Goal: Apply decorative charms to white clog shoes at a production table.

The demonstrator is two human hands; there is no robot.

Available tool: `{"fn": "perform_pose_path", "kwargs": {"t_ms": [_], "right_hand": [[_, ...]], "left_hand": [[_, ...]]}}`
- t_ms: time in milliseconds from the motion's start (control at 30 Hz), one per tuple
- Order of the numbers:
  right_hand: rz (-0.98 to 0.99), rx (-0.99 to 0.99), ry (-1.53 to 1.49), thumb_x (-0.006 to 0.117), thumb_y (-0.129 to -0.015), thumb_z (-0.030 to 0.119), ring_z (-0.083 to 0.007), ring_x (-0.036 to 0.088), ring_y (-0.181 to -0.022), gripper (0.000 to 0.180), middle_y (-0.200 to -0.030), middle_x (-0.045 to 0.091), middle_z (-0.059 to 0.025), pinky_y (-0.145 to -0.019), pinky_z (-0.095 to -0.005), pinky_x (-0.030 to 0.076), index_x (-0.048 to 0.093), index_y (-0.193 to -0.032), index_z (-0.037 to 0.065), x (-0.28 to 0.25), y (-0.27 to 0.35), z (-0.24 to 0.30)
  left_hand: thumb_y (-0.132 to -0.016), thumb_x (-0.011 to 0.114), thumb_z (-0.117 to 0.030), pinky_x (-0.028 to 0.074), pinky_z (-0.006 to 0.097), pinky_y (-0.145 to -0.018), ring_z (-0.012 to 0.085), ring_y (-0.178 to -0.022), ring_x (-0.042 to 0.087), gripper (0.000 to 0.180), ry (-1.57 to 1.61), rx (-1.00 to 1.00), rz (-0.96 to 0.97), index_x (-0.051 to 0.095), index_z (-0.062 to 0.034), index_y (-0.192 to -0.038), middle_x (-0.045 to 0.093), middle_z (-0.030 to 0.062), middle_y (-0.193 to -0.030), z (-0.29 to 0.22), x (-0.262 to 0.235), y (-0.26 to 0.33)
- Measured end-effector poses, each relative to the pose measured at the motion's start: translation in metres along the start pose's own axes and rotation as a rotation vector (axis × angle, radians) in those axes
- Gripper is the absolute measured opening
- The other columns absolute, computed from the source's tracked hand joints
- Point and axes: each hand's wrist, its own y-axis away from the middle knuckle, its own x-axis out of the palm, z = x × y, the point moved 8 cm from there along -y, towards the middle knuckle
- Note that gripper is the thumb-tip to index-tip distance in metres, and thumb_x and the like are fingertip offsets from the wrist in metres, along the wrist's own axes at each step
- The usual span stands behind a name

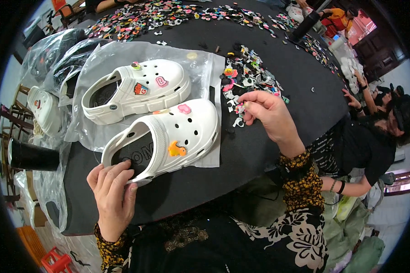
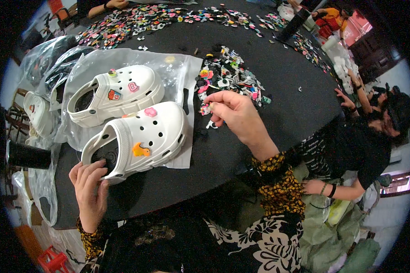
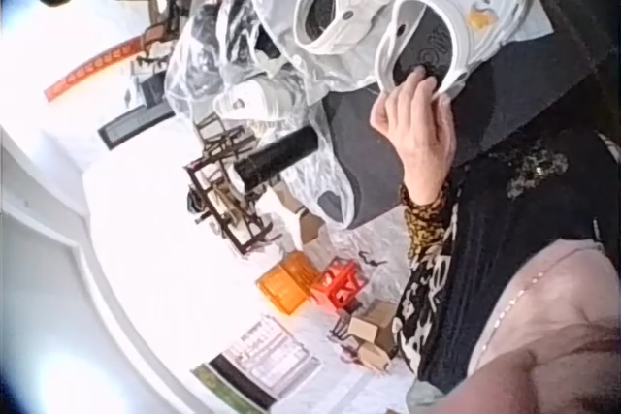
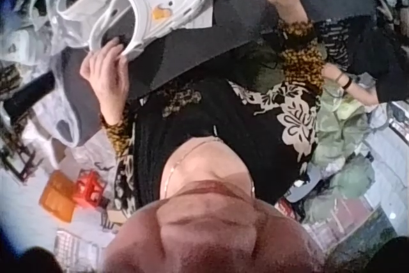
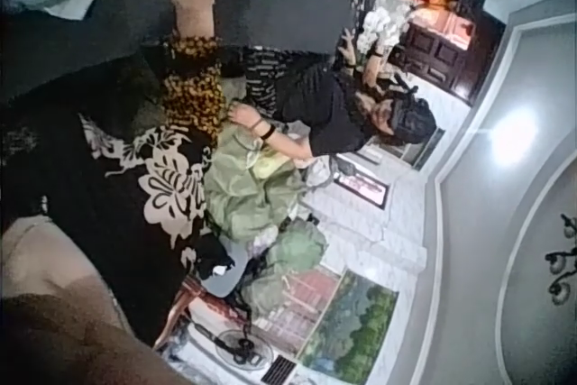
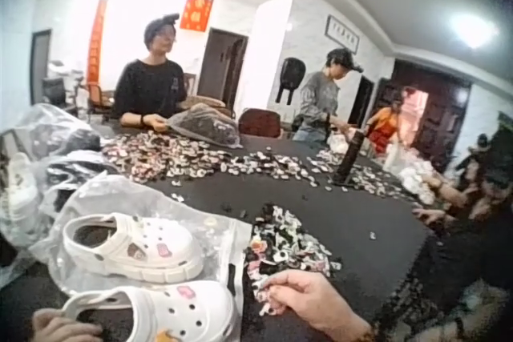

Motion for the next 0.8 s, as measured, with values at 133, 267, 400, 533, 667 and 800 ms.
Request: {"fn": "perform_pose_path", "kwargs": {"t_ms": [133,267,400,533,667,800], "right_hand": [[-0.006,-0.04,-0.057,0.054,-0.09,0.004,-0.0055,0.056,-0.067,0.021,-0.084,0.062,-0.0021,-0.061,-0.0198,0.048,0.061,-0.109,-0.001,0.013,0.007,0.018],[0.018,-0.118,-0.027,0.055,-0.09,0.001,-0.005,0.055,-0.069,0.017,-0.086,0.061,-0.0017,-0.063,-0.0198,0.047,0.06,-0.106,0.0,0.039,0.008,0.037],[0.066,-0.189,0.067,0.055,-0.09,-0.001,-0.0041,0.056,-0.073,0.015,-0.087,0.06,-0.0003,-0.066,-0.0196,0.046,0.06,-0.103,0.001,0.06,0.007,0.039],[0.004,-0.49,0.437,0.056,-0.086,-0.003,-0.0108,0.058,-0.076,0.015,-0.089,0.06,-0.0062,-0.066,-0.025,0.047,0.061,-0.1,-0.001,0.071,0.016,0.057],[-0.002,-0.537,0.529,0.055,-0.086,0.0,-0.0309,0.061,-0.083,0.018,-0.094,0.059,-0.0164,-0.073,-0.0354,0.049,0.059,-0.104,-0.001,0.07,0.022,0.056],[0.013,-0.587,0.574,0.058,-0.086,0.002,-0.0334,0.061,-0.084,0.019,-0.096,0.058,-0.0171,-0.074,-0.0378,0.049,0.059,-0.105,-0.001,0.071,0.025,0.057]], "left_hand": [[-0.08,0.066,-0.012,0.032,0.044,-0.098,0.0256,-0.097,0.059,0.019,0.012,0.012,0.005,0.062,-0.0034,-0.096,0.064,0.0095,-0.105,-0.002,0.004,-0.004],[-0.078,0.067,-0.012,0.034,0.043,-0.096,0.0253,-0.095,0.06,0.019,-0.009,0.031,0.007,0.062,-0.0039,-0.095,0.064,0.0092,-0.104,-0.004,0.001,-0.005],[-0.078,0.068,-0.011,0.035,0.044,-0.094,0.0259,-0.095,0.06,0.02,-0.008,0.068,0.029,0.061,-0.0033,-0.096,0.064,0.0098,-0.103,-0.008,-0.004,-0.008],[-0.08,0.067,-0.01,0.039,0.043,-0.09,0.0302,-0.093,0.059,0.023,0.047,0.103,0.02,0.059,-0.0005,-0.099,0.064,0.0128,-0.104,-0.013,-0.015,-0.016],[-0.084,0.064,-0.007,0.045,0.038,-0.083,0.0337,-0.092,0.058,0.024,0.264,0.046,0.038,0.058,0.0029,-0.105,0.063,0.0169,-0.104,-0.011,-0.018,-0.028],[-0.087,0.061,-0.006,0.049,0.034,-0.079,0.0309,-0.087,0.062,0.03,0.481,-0.057,0.127,0.056,0.0059,-0.114,0.063,0.0185,-0.101,-0.012,-0.012,-0.04]]}}
